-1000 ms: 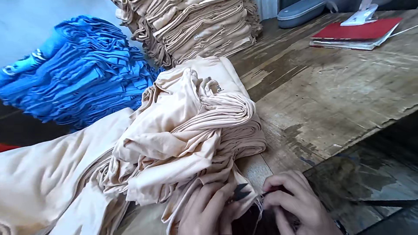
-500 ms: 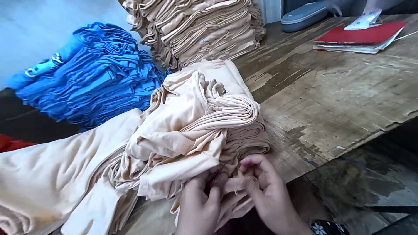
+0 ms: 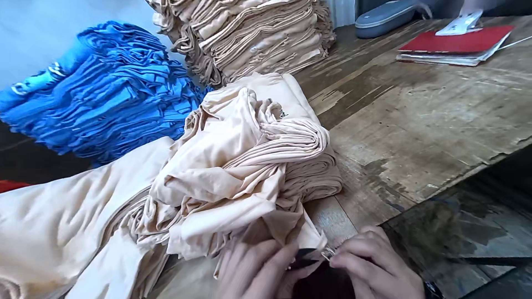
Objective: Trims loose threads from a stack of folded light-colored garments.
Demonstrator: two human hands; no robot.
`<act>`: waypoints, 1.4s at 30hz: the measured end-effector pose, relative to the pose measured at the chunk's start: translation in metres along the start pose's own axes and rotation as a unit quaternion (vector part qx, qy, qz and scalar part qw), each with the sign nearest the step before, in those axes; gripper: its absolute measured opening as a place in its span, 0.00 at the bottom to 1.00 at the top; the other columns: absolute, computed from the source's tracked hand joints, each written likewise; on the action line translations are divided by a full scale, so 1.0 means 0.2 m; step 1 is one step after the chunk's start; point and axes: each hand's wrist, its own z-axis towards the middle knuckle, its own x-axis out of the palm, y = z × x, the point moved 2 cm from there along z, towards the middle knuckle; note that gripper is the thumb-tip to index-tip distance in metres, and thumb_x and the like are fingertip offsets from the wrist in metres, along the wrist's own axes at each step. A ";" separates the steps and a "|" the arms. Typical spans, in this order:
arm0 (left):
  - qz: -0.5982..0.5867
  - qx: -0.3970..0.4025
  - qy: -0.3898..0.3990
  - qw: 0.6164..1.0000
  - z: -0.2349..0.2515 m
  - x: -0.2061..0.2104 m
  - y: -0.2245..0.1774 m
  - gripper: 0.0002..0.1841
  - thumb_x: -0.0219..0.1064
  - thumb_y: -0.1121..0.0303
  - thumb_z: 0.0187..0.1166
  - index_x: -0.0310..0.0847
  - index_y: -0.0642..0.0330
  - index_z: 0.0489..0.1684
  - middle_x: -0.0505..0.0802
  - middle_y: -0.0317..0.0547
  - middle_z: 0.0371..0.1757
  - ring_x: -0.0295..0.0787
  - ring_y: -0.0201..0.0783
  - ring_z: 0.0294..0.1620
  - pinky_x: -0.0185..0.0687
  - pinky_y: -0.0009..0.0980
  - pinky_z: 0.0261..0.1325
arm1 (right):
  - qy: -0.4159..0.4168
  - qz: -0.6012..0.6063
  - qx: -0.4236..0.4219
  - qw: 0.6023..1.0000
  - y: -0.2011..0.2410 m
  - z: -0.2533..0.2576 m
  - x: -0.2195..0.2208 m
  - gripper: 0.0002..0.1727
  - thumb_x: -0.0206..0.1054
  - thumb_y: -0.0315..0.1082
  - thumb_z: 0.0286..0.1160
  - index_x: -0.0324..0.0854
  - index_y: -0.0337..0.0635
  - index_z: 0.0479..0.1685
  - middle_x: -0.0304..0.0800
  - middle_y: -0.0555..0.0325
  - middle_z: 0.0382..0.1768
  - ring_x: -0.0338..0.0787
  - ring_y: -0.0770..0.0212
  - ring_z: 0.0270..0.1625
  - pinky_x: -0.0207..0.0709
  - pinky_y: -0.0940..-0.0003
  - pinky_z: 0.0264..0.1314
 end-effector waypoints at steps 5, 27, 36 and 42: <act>0.161 0.124 -0.064 0.977 -0.03 0.09 -0.05 0.09 0.71 0.62 0.80 0.92 0.45 0.53 0.93 0.37 0.45 0.79 0.39 0.42 0.64 0.38 0.50 | 0.004 0.010 0.000 1.000 0.01 -0.01 0.02 0.05 0.71 0.33 0.79 0.91 0.55 0.44 0.91 0.68 0.44 0.87 0.71 0.50 0.75 0.68 0.65; 0.092 0.056 -0.003 0.994 0.11 0.02 0.18 0.10 0.60 0.57 0.83 0.90 0.39 0.46 0.90 0.42 0.36 0.89 0.39 0.38 0.86 0.40 0.38 | 0.083 -0.128 0.048 0.987 -0.07 0.00 -0.03 0.10 0.67 0.54 0.78 0.88 0.63 0.41 0.91 0.70 0.46 0.87 0.68 0.56 0.67 0.52 0.76; 0.175 -0.112 0.023 0.978 0.14 -0.01 0.08 0.15 0.69 0.57 0.60 0.92 0.56 0.37 0.93 0.47 0.34 0.91 0.46 0.33 0.85 0.50 0.35 | 0.109 -0.048 0.020 0.993 0.01 0.10 0.06 0.13 0.69 0.53 0.78 0.91 0.58 0.46 0.93 0.65 0.48 0.89 0.64 0.57 0.77 0.55 0.71; 0.227 0.077 -0.063 0.969 0.05 0.07 0.32 0.06 0.66 0.66 0.73 0.91 0.49 0.37 0.87 0.49 0.29 0.86 0.49 0.28 0.80 0.46 0.27 | 0.201 0.009 -0.079 0.976 -0.06 0.04 0.13 0.09 0.64 0.36 0.84 0.91 0.59 0.44 0.93 0.67 0.43 0.90 0.67 0.47 0.78 0.63 0.57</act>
